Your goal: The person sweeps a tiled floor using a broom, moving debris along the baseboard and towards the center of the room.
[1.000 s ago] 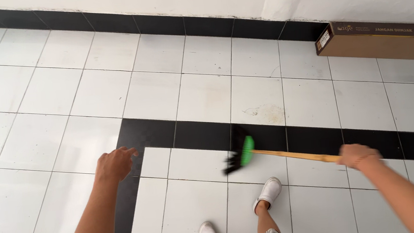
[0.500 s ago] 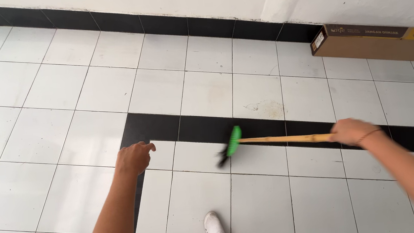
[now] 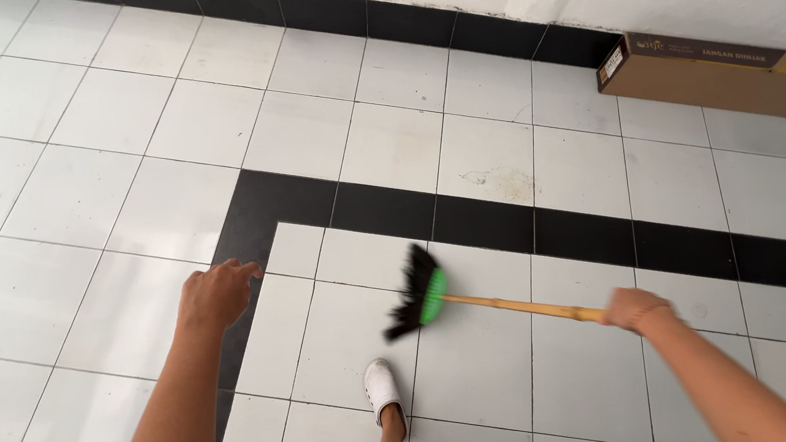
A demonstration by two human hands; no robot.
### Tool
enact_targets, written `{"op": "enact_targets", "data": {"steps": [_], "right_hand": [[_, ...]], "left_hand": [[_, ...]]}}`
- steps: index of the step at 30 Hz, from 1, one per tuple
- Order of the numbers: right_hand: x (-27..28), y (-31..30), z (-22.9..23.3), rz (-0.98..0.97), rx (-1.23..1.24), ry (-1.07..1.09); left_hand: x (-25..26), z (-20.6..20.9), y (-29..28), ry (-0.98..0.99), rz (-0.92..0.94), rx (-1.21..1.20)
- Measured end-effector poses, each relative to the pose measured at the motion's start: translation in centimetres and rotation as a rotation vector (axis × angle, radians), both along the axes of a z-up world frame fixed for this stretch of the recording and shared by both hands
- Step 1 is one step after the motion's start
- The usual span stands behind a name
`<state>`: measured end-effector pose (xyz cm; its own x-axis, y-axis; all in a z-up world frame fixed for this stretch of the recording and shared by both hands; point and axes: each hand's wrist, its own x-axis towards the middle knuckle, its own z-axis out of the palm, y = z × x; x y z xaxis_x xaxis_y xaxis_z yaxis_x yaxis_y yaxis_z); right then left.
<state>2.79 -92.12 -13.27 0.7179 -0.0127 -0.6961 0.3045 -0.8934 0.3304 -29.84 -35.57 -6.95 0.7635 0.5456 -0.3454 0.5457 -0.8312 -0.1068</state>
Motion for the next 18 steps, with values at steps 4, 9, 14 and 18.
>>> {"op": "enact_targets", "data": {"steps": [4,9,14,18], "right_hand": [[0.0,-10.0,3.4,-0.026,-0.166,-0.101],[-1.9,-11.6,5.8,0.227,-0.224,-0.201],[-4.4,-7.1,12.7,0.278,-0.142,-0.169],[-7.0,-3.0,14.1,0.251,-0.001,-0.027]], "left_hand": [[-4.2,0.3,-4.8,0.042,0.003,-0.038],[-6.5,1.6,-10.0,0.041,-0.008,-0.070],[-8.7,3.6,-11.6,0.037,-0.040,-0.030],[-11.2,4.6,-12.0,-0.003,-0.014,-0.006]]}}
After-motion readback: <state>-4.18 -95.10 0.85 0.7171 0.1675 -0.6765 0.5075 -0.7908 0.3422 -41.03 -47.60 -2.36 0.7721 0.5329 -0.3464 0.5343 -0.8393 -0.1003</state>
